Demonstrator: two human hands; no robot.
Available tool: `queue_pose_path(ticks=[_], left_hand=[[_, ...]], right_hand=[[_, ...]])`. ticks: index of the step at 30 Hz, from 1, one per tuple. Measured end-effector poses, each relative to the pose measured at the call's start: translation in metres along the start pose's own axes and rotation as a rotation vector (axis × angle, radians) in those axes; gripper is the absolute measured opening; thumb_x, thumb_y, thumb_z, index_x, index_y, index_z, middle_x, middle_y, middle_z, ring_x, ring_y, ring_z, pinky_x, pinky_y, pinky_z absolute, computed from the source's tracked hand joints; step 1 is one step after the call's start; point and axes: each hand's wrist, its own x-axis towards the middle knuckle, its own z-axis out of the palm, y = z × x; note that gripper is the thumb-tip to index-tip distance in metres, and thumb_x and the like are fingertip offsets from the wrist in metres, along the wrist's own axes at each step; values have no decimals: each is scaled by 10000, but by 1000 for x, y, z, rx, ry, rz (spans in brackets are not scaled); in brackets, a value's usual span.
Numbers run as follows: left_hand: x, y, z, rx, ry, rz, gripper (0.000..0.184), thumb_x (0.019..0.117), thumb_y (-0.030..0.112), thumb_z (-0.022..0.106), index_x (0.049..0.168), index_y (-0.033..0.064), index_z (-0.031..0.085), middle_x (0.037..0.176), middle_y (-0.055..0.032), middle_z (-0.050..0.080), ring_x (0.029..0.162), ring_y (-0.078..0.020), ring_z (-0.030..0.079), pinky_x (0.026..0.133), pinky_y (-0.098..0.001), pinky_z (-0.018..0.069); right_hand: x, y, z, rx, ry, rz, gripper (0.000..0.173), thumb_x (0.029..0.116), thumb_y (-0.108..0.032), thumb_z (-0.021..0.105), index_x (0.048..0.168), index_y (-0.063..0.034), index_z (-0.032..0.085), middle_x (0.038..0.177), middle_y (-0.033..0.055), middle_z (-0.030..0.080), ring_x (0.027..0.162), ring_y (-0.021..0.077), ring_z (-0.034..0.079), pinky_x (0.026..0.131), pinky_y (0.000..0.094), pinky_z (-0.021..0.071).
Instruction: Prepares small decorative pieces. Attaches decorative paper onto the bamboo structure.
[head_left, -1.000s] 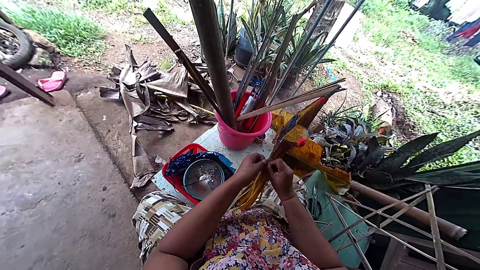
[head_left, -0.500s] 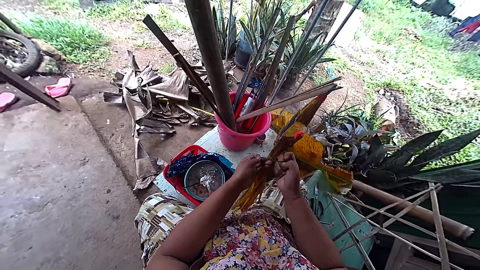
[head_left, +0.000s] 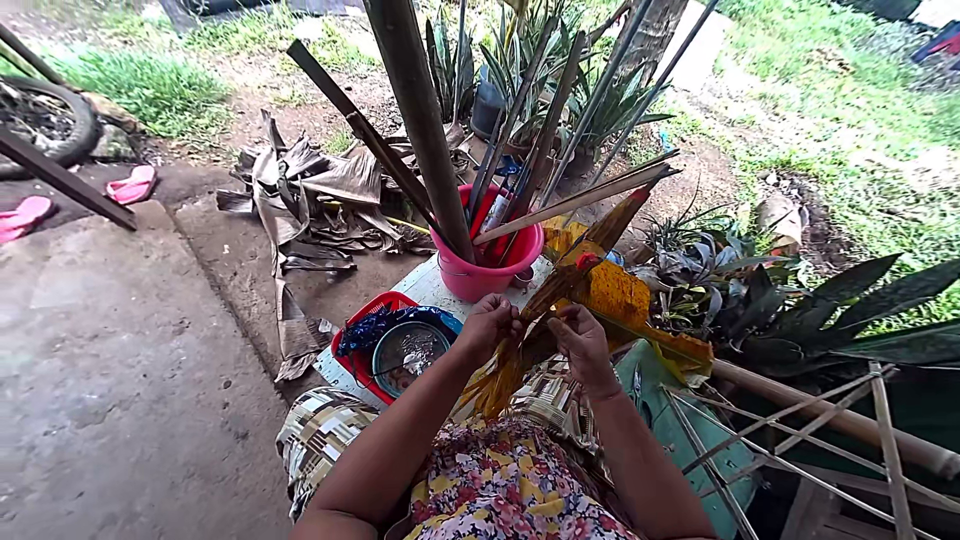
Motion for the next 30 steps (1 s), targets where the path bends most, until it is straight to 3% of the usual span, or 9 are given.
queue_pose_path(ticks=[2,5,9,14,18,22,26,28,30], left_hand=[[0,6,0,217,-27,88,111,1098,73,380,1033,59,468,788,-14,553,620,-85,572,642,-248,542],[2,9,-3,310,-33,128,102,1096,84,398,1037,64,480,779,-16,548,619,-88,566,635,-257,536],[4,14,-3,304,-8,114,112,1096,80,395,1020,70,477,772,-15,536,620,-88,560,647,-260,536],[4,13,-3,265,11,92,120,1094,67,391,1007,68,473,762,-4,531,602,-82,546,623,-245,521],[5,9,-2,305,13,143,75,1074,53,428,1027,55,486,735,-12,536,595,-89,542,616,-255,513],[-2,19,1,492,-39,221,78,1065,76,493,1042,36,556,795,-33,611,680,-93,600,679,-260,535],[0,14,-3,500,-63,288,127,1074,88,402,1071,66,527,961,-33,691,843,-95,626,780,-291,499],[6,8,-4,405,-9,292,119,1066,69,379,1057,73,497,878,-16,650,831,-103,631,832,-327,524],[9,4,-2,310,61,248,113,1082,64,374,1049,90,479,805,2,604,769,-107,621,806,-328,546]], right_hand=[[1,-7,-7,-526,-89,-214,260,947,-295,736,1043,-55,755,722,-39,664,556,-20,492,554,169,441],[3,-13,-14,-770,-171,-349,271,1007,-348,651,1018,-118,793,813,-4,730,627,27,587,624,254,518],[7,-21,-14,-770,-214,-340,268,1017,-326,635,991,-101,777,742,-18,679,577,9,506,582,216,456],[9,-22,-15,-692,-221,-309,243,1001,-296,665,965,-81,772,740,-30,679,584,-24,506,582,170,444],[12,-26,-10,-633,-202,-164,246,1000,-315,667,975,-83,746,678,-51,610,545,-18,454,545,172,403],[16,-46,-7,-553,-255,22,150,980,-231,699,1033,-93,727,776,-26,671,622,5,557,635,203,498],[16,-48,-8,-564,-199,-12,177,1002,-239,669,1112,-110,721,838,-12,687,641,28,564,642,231,506],[12,-45,-7,-653,-183,-57,238,1018,-304,636,1147,-123,722,887,5,700,703,64,606,701,283,539],[5,-40,-7,-715,-190,-72,277,1030,-332,605,1119,-118,755,976,32,735,824,100,675,807,339,573]])
